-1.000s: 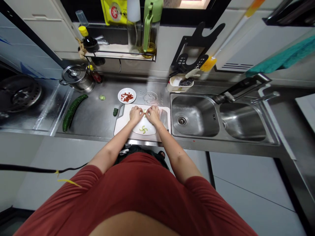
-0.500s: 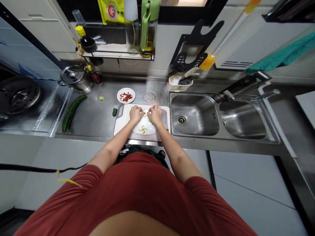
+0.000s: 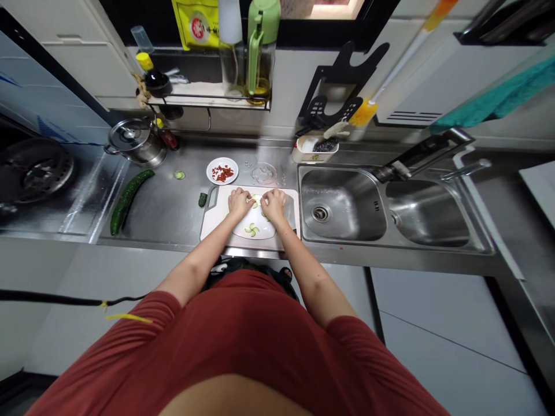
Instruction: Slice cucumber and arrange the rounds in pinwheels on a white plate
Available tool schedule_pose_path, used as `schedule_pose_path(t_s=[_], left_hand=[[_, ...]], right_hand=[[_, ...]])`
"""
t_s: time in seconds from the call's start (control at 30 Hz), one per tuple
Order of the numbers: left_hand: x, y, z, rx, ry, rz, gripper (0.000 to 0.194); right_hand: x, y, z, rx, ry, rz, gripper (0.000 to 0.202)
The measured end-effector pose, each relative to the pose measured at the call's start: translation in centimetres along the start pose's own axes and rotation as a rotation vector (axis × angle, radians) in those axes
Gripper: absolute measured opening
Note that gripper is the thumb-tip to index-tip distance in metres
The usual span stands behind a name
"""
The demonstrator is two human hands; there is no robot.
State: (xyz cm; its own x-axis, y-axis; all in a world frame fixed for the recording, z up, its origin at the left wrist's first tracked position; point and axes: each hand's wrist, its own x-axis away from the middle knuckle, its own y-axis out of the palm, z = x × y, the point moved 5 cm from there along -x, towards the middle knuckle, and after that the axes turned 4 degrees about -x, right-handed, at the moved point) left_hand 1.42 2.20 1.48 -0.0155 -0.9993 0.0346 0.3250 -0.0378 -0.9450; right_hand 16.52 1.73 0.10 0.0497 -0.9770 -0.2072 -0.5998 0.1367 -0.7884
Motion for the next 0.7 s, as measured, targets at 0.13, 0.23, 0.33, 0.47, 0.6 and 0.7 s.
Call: schedule_pose_path(t_s=[0.13,0.23,0.33,0.47,0.6,0.7], left_hand=[[0.0,0.1,-0.1,0.008,-0.005,0.021,0.023],[0.0,0.1,-0.2,0.019,-0.002,0.033,0.022],[0.1,0.0,-0.4,0.050,0.003,0.044,0.021],[0.3,-0.5,-1.2,0.112,0.011,0.099,0.020],[-0.1,-1.4,-3.0,0.158,-0.044,0.173,0.021],[-0.8,-2.1,-5.0,0.175,-0.103,0.211,0.022]], right_hand=[[0.4,-0.3,-0.2,-0.024,0.015,0.008,0.014],[0.6,-0.8,-0.5,-0.048,0.031,0.043,0.015],[1.0,-1.6,-0.8,-0.090,0.041,0.096,0.015],[2.1,-2.5,-1.1,-0.167,0.041,0.152,0.014],[3.8,-3.0,-0.9,-0.237,0.041,0.183,0.013],[5.1,-3.6,-0.8,-0.268,0.038,0.213,0.013]])
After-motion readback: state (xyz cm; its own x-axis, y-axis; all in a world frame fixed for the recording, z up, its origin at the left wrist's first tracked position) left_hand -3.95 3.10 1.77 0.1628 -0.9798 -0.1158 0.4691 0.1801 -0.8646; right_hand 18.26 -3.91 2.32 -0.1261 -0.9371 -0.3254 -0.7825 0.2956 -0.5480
